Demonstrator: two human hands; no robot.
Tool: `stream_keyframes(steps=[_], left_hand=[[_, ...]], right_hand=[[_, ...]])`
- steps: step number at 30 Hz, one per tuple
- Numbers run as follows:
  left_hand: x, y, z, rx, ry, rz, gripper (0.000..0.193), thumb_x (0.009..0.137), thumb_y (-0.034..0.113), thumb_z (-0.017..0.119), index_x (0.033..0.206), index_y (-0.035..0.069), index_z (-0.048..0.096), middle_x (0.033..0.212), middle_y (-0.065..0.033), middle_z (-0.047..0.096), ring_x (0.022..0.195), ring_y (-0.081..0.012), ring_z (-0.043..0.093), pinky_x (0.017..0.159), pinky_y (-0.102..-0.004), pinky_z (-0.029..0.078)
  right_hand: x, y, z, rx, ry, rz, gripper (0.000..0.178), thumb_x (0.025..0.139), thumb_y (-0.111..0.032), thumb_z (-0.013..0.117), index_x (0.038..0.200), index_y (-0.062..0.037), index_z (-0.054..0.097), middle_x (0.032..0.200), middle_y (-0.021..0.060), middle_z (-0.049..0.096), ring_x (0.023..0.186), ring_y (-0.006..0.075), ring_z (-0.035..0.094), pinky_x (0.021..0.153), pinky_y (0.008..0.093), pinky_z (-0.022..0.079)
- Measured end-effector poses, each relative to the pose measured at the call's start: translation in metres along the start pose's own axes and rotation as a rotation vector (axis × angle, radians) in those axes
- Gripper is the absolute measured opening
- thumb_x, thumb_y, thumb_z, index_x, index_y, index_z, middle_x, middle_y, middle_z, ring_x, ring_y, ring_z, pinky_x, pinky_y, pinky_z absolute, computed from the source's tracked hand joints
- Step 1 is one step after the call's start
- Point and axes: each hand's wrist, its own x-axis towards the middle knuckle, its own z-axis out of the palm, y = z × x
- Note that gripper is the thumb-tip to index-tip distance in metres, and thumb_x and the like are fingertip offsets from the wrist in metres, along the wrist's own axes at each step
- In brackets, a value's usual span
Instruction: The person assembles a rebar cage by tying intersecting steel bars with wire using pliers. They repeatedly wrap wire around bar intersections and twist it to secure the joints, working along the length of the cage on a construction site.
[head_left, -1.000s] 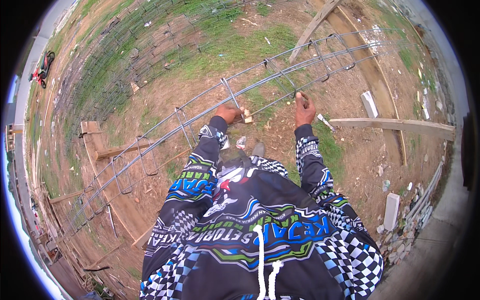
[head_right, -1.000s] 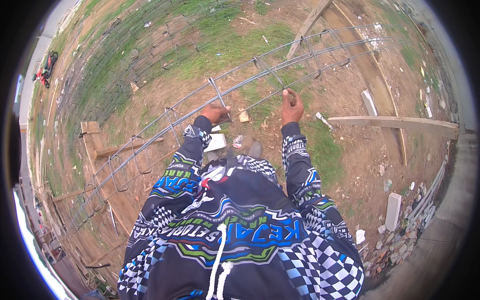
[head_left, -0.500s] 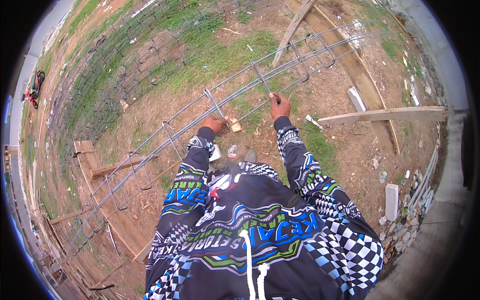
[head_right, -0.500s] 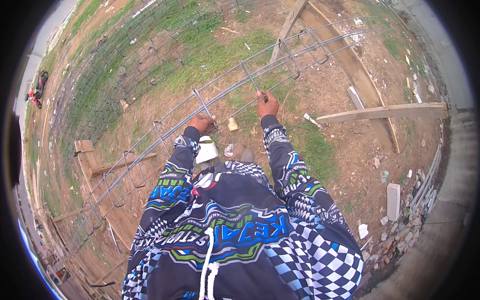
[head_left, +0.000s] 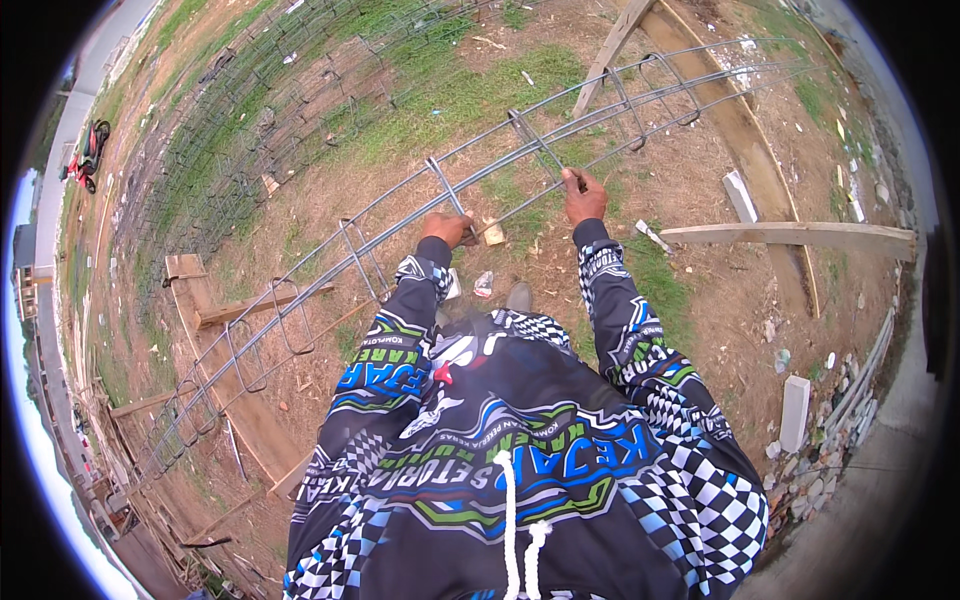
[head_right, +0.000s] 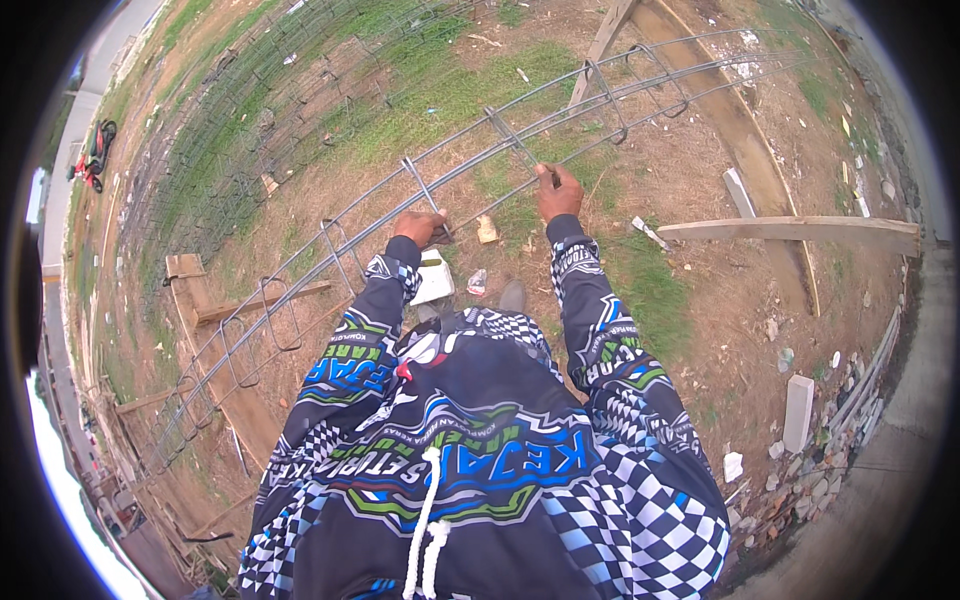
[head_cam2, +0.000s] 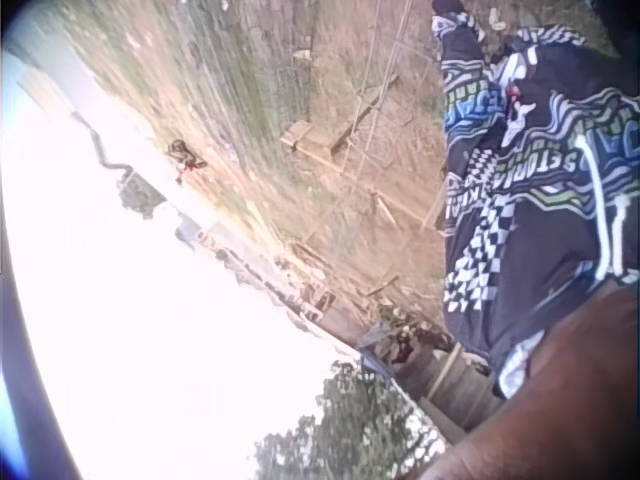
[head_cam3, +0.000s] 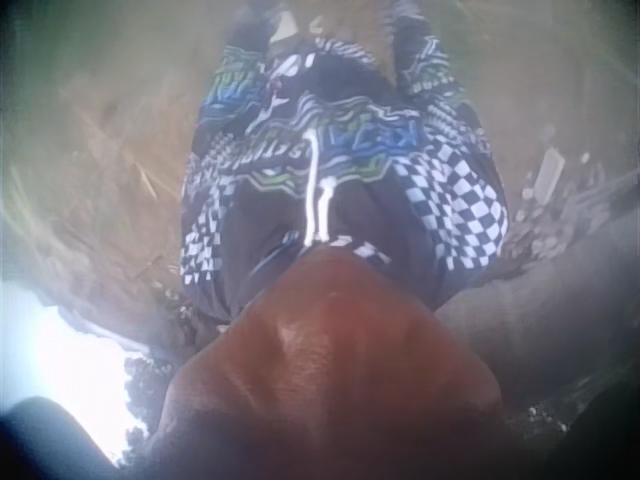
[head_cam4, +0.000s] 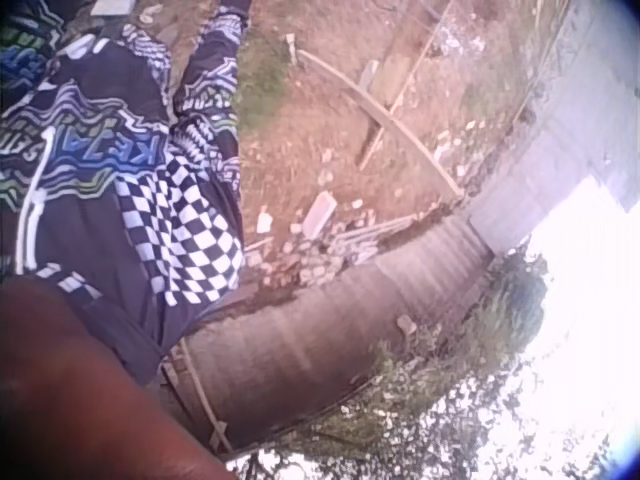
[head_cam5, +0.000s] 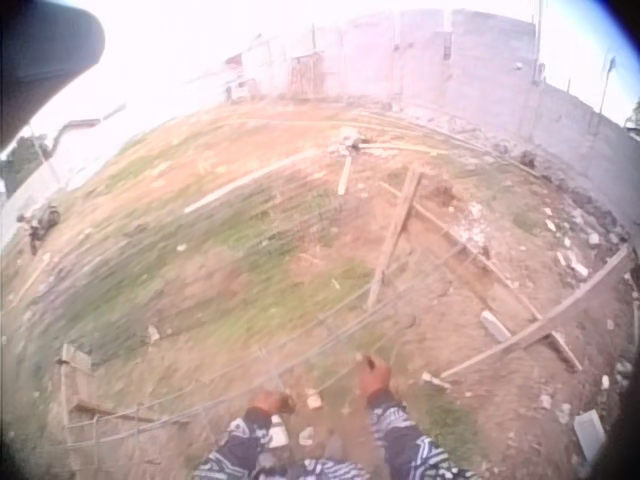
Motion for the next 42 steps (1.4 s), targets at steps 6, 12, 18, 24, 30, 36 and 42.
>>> stream_keyframes(steps=[6, 12, 18, 24, 30, 36, 42], left_hand=[[-0.026, 0.034, -0.002, -0.26, 0.005, -0.113, 0.036, 0.087, 0.025, 0.071, 0.089, -0.011, 0.069, 0.08, -0.0142, 0.07, 0.066, -0.0196, 0.067, 0.06, -0.0321, 0.056], [-0.01, 0.019, 0.015, -0.652, 0.046, -0.19, 0.034, 0.084, 0.016, 0.072, 0.087, -0.017, 0.064, 0.08, -0.0212, 0.068, 0.065, -0.0285, 0.069, 0.056, -0.0367, 0.061], [-0.006, 0.006, 0.026, -0.506, 0.146, -0.098, 0.036, 0.081, 0.02, 0.074, 0.085, -0.015, 0.068, 0.077, -0.021, 0.069, 0.061, -0.0268, 0.069, 0.053, -0.0355, 0.057], [-0.009, 0.014, 0.024, -0.506, 0.041, -0.113, 0.038, 0.085, 0.028, 0.07, 0.087, -0.01, 0.07, 0.08, -0.0189, 0.07, 0.066, -0.0252, 0.071, 0.058, -0.0342, 0.058], [0.009, 0.004, 0.014, -0.2, -0.05, -0.077, 0.043, 0.087, 0.031, 0.069, 0.088, -0.012, 0.069, 0.078, -0.018, 0.07, 0.065, -0.0255, 0.071, 0.058, -0.0339, 0.058], [-0.008, 0.029, -0.003, -0.022, -0.11, -0.122, 0.05, 0.084, 0.04, 0.072, 0.09, -0.01, 0.07, 0.08, -0.0161, 0.07, 0.063, -0.0238, 0.071, 0.059, -0.0329, 0.057], [-0.003, 0.023, -0.003, 0.095, -0.083, -0.147, 0.056, 0.079, 0.05, 0.074, 0.088, -0.006, 0.071, 0.076, -0.0134, 0.07, 0.059, -0.02, 0.068, 0.058, -0.0333, 0.053]], right_hand=[[0.0, -0.004, -0.004, -0.006, -0.015, 0.013, 0.025, 0.086, -0.027, 0.07, 0.096, -0.0041, 0.072, 0.069, 0.0039, 0.061, 0.062, 0.013, 0.053, 0.06, 0.03, 0.045], [0.002, -0.004, -0.003, -0.069, 0.01, 0.032, 0.026, 0.086, -0.028, 0.07, 0.098, -0.0047, 0.072, 0.07, 0.0053, 0.061, 0.065, 0.0143, 0.054, 0.064, 0.0308, 0.046], [0.004, 0.0, -0.005, -0.101, -0.03, -0.018, 0.029, 0.088, -0.03, 0.068, 0.1, -0.0037, 0.071, 0.081, 0.0101, 0.069, 0.073, 0.0172, 0.062, 0.067, 0.0314, 0.048], [0.005, 0.001, -0.009, -0.15, 0.004, -0.058, 0.029, 0.088, -0.031, 0.068, 0.097, -0.0044, 0.072, 0.083, 0.0098, 0.069, 0.073, 0.0176, 0.062, 0.067, 0.0327, 0.048], [-0.004, -0.031, -0.01, -0.105, 0.016, 0.0, 0.029, 0.091, -0.028, 0.066, 0.108, -0.0035, 0.067, 0.069, 0.0013, 0.057, 0.061, 0.0084, 0.049, 0.058, 0.0263, 0.04], [-0.056, -0.048, -0.036, 0.106, -0.113, 0.05, 0.023, 0.099, -0.023, 0.053, 0.113, -0.0056, 0.058, 0.072, -0.0022, 0.055, 0.057, 0.005, 0.043, 0.053, 0.0245, 0.036], [-0.096, -0.039, -0.057, 0.327, -0.19, 0.368, 0.027, 0.099, -0.021, 0.05, 0.114, 0.0001, 0.059, 0.072, -0.0024, 0.054, 0.057, 0.0035, 0.042, 0.051, 0.0203, 0.033]])
